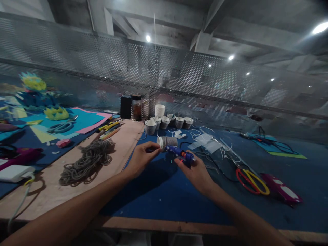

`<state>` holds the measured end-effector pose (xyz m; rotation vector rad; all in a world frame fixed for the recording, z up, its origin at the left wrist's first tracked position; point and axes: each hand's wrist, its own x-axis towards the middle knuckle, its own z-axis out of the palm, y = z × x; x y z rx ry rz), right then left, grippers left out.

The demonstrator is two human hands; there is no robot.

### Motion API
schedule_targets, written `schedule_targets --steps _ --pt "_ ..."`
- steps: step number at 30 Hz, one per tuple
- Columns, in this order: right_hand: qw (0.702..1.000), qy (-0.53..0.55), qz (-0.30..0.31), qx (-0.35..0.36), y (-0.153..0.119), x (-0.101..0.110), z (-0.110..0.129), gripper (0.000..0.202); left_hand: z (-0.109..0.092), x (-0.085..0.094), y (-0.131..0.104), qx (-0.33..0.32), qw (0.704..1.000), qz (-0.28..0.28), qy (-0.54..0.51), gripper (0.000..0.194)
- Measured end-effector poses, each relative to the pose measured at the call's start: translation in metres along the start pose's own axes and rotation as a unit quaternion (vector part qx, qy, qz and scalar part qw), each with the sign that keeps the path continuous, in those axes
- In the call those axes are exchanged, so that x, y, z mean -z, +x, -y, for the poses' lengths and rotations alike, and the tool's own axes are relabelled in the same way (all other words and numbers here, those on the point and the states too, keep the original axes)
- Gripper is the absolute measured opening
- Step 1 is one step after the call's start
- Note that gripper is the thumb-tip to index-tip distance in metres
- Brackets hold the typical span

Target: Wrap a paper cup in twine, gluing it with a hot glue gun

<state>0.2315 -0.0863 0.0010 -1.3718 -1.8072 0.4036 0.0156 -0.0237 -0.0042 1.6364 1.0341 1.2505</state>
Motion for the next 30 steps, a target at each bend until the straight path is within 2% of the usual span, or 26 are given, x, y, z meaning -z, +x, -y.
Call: schedule_targets --steps 6,20,30 --pt "1.0 -0.01 -0.012 0.012 0.0001 -0.0017 -0.0013 0.027 0.0022 0.0001 0.002 0.009 1.0 -0.002 -0.006 0.026" --pt "0.999 -0.007 0.031 -0.01 -0.0019 0.0004 0.0013 0.03 0.004 0.0025 0.0055 0.039 0.996 0.004 -0.083 0.025" --pt "1.0 -0.005 0.027 0.007 -0.0026 -0.0023 0.0001 0.028 0.0099 0.0046 0.0089 0.047 0.991 0.005 -0.121 0.019"
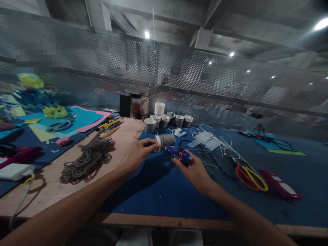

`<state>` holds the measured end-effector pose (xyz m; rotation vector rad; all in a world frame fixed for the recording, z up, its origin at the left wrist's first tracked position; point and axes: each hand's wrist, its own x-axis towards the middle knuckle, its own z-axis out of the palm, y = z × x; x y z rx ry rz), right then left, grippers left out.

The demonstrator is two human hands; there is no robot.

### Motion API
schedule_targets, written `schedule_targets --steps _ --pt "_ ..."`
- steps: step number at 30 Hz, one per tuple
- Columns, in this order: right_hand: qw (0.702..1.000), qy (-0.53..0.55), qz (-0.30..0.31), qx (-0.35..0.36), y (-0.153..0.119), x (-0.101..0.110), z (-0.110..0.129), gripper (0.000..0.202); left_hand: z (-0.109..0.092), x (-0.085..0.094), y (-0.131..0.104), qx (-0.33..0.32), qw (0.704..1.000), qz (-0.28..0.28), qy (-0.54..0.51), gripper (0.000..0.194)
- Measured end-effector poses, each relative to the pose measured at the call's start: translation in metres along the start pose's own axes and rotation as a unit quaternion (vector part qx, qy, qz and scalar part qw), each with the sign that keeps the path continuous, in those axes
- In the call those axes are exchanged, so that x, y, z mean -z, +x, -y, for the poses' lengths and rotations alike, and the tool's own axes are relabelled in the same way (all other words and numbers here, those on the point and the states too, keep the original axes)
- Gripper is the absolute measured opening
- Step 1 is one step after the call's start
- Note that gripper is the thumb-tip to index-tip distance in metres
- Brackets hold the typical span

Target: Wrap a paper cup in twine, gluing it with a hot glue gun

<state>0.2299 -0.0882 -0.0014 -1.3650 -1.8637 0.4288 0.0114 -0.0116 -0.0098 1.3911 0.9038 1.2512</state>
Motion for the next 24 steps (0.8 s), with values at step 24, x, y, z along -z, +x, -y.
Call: schedule_targets --steps 24 --pt "0.992 0.096 0.078 -0.005 -0.003 0.007 -0.002 0.029 -0.003 0.004 0.003 0.049 0.996 -0.029 -0.065 0.023"
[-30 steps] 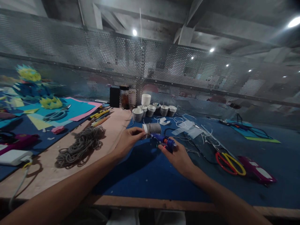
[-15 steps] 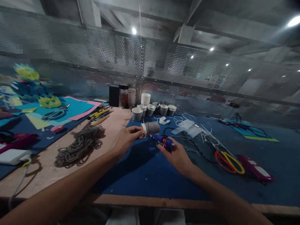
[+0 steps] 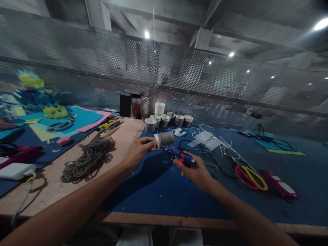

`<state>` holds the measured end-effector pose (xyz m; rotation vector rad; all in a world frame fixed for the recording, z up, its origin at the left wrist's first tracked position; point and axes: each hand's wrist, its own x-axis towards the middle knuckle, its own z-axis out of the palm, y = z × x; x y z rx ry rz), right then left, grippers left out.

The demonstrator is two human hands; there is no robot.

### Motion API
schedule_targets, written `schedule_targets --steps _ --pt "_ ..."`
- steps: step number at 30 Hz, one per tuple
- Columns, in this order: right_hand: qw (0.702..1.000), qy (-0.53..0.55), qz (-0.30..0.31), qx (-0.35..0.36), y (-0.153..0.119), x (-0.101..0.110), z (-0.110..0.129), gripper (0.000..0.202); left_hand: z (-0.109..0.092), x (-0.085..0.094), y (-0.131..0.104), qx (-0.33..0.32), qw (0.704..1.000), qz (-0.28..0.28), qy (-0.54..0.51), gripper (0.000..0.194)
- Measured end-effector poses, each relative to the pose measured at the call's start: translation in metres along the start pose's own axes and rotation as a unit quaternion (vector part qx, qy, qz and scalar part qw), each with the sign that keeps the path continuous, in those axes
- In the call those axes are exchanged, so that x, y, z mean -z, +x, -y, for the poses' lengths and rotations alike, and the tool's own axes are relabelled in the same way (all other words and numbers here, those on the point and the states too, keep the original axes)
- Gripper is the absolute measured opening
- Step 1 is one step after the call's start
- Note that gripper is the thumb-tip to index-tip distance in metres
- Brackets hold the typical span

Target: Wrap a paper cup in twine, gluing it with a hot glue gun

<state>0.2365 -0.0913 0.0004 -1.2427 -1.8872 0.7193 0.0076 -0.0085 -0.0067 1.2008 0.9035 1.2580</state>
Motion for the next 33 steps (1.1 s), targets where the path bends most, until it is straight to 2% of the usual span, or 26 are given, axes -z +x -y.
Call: schedule_targets --steps 2,4,6,11,17,19,21,23,26,27,30,33 --pt "0.998 -0.028 0.042 0.036 -0.003 0.008 0.0 0.024 0.0 0.001 0.001 -0.004 1.0 0.0 -0.011 0.022" --pt "0.986 -0.125 0.068 0.089 -0.008 0.013 0.0 0.021 -0.001 0.002 0.002 -0.006 1.0 -0.004 -0.017 0.022" --pt "0.964 -0.212 0.099 0.124 -0.013 0.014 -0.001 0.032 -0.002 0.001 0.001 -0.005 1.0 -0.007 -0.022 0.023" --pt "0.936 -0.278 0.184 0.117 -0.025 0.006 0.001 0.047 0.0 0.0 0.0 -0.001 1.0 0.002 -0.012 0.025" --pt "0.923 -0.295 0.207 0.131 -0.028 0.01 0.008 0.058 -0.001 0.0 -0.001 -0.022 1.0 0.017 0.015 0.024" --pt "0.927 -0.287 0.203 0.133 -0.025 0.016 0.011 0.052 -0.003 -0.001 -0.002 -0.026 0.999 0.023 0.031 0.024" --pt "0.939 -0.267 0.171 0.136 -0.017 0.023 0.015 0.039 -0.004 -0.002 -0.003 -0.033 0.998 0.029 0.049 0.023" --pt "0.953 -0.241 0.105 0.153 -0.003 0.029 0.018 0.025 -0.005 -0.003 -0.003 -0.042 0.996 0.04 0.068 0.022" --pt "0.959 -0.213 -0.004 0.189 0.028 0.036 0.022 0.023 -0.006 -0.005 -0.004 -0.043 0.993 0.076 0.082 0.019" --pt "0.958 -0.21 -0.019 0.196 0.039 0.036 0.022 0.024 -0.006 -0.005 -0.005 -0.042 0.992 0.089 0.084 0.018" --pt "0.961 -0.188 0.006 0.203 0.067 0.036 0.023 0.029 -0.008 -0.007 -0.006 -0.044 0.989 0.108 0.091 0.017" --pt "0.974 -0.16 0.049 0.155 0.081 0.035 0.019 0.029 -0.012 -0.007 -0.008 -0.045 0.987 0.108 0.106 0.019"
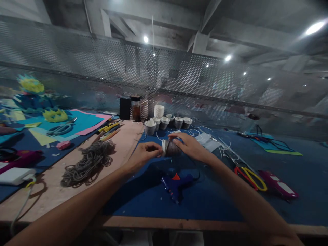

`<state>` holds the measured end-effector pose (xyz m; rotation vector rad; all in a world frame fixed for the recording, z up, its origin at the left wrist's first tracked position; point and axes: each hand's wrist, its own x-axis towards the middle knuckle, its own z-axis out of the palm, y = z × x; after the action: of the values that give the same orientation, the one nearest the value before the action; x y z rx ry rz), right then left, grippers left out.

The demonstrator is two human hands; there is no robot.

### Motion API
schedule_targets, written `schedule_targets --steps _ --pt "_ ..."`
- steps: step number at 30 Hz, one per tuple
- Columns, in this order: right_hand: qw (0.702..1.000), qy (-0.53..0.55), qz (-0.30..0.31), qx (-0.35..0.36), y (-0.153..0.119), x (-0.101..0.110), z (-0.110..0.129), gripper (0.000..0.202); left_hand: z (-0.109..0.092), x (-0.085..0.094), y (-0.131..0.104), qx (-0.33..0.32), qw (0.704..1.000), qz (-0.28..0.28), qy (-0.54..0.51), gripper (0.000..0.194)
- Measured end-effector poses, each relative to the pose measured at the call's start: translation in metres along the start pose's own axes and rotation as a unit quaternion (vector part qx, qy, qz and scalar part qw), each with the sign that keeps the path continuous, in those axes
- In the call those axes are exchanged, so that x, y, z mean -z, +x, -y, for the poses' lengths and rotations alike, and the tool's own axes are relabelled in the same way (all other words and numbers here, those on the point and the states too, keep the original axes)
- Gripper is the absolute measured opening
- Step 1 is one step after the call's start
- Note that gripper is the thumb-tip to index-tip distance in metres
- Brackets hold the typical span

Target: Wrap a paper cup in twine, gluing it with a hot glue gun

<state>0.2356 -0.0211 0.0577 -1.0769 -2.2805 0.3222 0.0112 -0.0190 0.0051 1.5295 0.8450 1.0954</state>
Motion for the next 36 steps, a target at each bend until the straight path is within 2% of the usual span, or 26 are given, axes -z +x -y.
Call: schedule_targets --steps 8,17,24,27,31,36 --pt "0.998 0.032 0.011 -0.061 -0.001 0.0 -0.013 0.011 0.0 -0.001 -0.004 0.011 0.999 0.036 0.014 0.016" --pt "1.0 -0.002 -0.009 -0.005 -0.003 -0.003 -0.001 0.012 0.005 -0.001 -0.003 0.026 0.998 0.063 -0.003 0.017" --pt "0.998 0.05 -0.009 0.025 -0.006 0.008 0.011 0.015 0.002 -0.002 -0.003 0.036 0.997 0.072 -0.012 0.018" --pt "0.999 0.009 0.011 0.038 -0.008 0.015 0.012 0.017 -0.001 -0.003 -0.004 0.046 0.997 0.062 -0.015 0.019" --pt "0.991 -0.098 0.032 0.082 -0.01 0.019 0.014 0.013 -0.003 -0.003 -0.005 0.045 0.996 0.069 -0.018 0.019" --pt "0.983 -0.142 0.01 0.112 -0.01 0.011 0.02 0.01 0.0 -0.003 -0.004 0.041 0.996 0.073 -0.019 0.018"
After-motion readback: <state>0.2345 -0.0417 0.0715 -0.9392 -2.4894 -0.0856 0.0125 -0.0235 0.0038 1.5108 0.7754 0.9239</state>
